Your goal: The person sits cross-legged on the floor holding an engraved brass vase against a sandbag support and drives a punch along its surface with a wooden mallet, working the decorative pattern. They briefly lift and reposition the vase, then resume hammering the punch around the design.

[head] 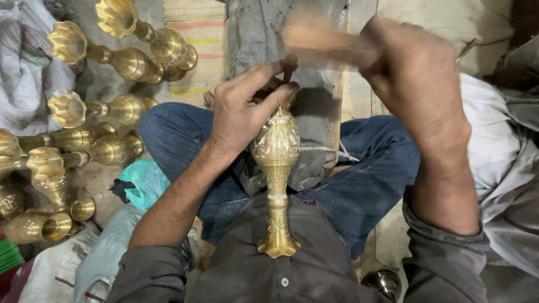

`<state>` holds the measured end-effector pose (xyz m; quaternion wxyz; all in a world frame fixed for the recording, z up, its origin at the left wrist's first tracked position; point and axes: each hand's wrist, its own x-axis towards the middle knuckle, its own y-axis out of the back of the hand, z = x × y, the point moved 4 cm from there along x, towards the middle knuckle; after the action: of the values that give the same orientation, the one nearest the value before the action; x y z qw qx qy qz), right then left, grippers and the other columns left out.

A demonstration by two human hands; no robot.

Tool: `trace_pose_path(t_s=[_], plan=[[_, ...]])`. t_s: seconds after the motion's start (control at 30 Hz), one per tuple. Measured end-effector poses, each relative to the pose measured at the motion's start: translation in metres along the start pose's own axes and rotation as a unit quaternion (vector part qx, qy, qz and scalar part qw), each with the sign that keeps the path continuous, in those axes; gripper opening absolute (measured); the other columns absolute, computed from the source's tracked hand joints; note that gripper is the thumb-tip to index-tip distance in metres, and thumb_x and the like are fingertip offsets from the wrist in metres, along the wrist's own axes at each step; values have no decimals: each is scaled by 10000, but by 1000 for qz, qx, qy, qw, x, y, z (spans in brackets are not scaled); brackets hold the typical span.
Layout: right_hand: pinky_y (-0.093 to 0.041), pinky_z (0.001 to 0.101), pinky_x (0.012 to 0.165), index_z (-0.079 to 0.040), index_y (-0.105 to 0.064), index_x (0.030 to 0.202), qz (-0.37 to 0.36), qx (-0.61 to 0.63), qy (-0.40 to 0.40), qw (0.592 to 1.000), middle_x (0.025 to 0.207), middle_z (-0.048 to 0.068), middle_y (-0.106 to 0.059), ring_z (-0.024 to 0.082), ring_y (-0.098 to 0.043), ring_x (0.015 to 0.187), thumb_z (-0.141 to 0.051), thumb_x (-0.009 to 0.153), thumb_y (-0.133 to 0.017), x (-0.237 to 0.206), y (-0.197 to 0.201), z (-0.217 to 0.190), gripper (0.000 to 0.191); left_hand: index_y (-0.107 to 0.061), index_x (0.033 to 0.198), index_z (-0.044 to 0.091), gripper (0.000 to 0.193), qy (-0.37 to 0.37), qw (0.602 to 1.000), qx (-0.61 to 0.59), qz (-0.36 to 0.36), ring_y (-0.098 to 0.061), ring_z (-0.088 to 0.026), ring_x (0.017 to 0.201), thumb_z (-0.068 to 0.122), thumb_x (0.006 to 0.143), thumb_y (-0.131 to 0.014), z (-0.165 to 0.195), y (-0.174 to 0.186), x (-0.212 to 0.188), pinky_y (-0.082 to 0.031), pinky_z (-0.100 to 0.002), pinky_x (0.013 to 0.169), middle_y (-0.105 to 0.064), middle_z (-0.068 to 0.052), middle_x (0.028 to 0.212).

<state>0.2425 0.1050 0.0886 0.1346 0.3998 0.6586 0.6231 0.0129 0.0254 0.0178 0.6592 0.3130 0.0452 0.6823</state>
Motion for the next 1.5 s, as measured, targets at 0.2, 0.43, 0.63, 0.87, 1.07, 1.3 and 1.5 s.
trace_pose_path(t_s=[0.2, 0.43, 0.63, 0.87, 1.07, 1.3, 1.5], plan=[[-505, 448, 831, -32, -585, 1045, 22, -11, 14, 1000, 894, 120, -632, 328, -644, 890, -50, 900, -789, -3, 1, 5, 251, -681, 1287, 29, 349, 7, 1000, 4, 4, -790, -174, 995, 155, 988, -810, 3, 1, 2, -667, -290, 839, -768, -100, 1152], [-531, 435, 807, -26, -576, 1091, 39, 127, -49, 990, 918, 88, -658, 266, -695, 862, -69, 958, -769, -3, 1, 7, 239, -680, 1285, 26, 360, -5, 999, 34, 3, -788, -181, 953, 180, 989, -815, -5, -1, -1, -660, -301, 787, -767, -97, 1079], [-535, 414, 801, -1, -563, 1142, 28, 99, -39, 994, 954, 142, -650, 307, -690, 905, 9, 928, -718, -8, 0, 4, 265, -684, 1291, 35, 349, -12, 999, 36, -2, -776, -168, 945, 205, 1011, -804, -7, -2, -1, -661, -299, 776, -762, -89, 1066], [-528, 415, 782, -14, -588, 1050, 12, 114, -30, 993, 910, 157, -659, 345, -678, 897, -2, 956, -777, -8, -1, 5, 212, -685, 1309, 43, 359, -8, 999, 40, -8, -763, -161, 872, 186, 1003, -805, 0, 3, 3, -625, -306, 728, -745, -74, 991], [-539, 437, 763, 13, -597, 1069, 13, 155, -77, 985, 862, 157, -667, 288, -704, 820, -34, 984, -794, -8, -1, 4, 219, -690, 1312, 50, 360, 6, 999, 45, -12, -752, -157, 847, 189, 1003, -811, 3, 3, 5, -609, -310, 718, -731, -70, 954], [-511, 381, 721, 24, -535, 1093, 12, 243, -104, 965, 930, 102, -640, 234, -681, 845, -35, 991, -775, -7, -4, 6, 267, -703, 1294, 9, 358, 19, 999, 33, -23, -733, -148, 808, 191, 1003, -802, 4, 6, 6, -593, -309, 703, -714, -75, 920], [-468, 404, 675, -22, -494, 988, -11, 257, -183, 949, 796, 118, -568, 262, -595, 740, -120, 982, -812, -7, -6, 9, 332, -701, 1294, 25, 361, 20, 999, 31, -27, -752, -145, 847, 234, 1013, -787, -2, 1, 7, -627, -295, 707, -738, -69, 962]])
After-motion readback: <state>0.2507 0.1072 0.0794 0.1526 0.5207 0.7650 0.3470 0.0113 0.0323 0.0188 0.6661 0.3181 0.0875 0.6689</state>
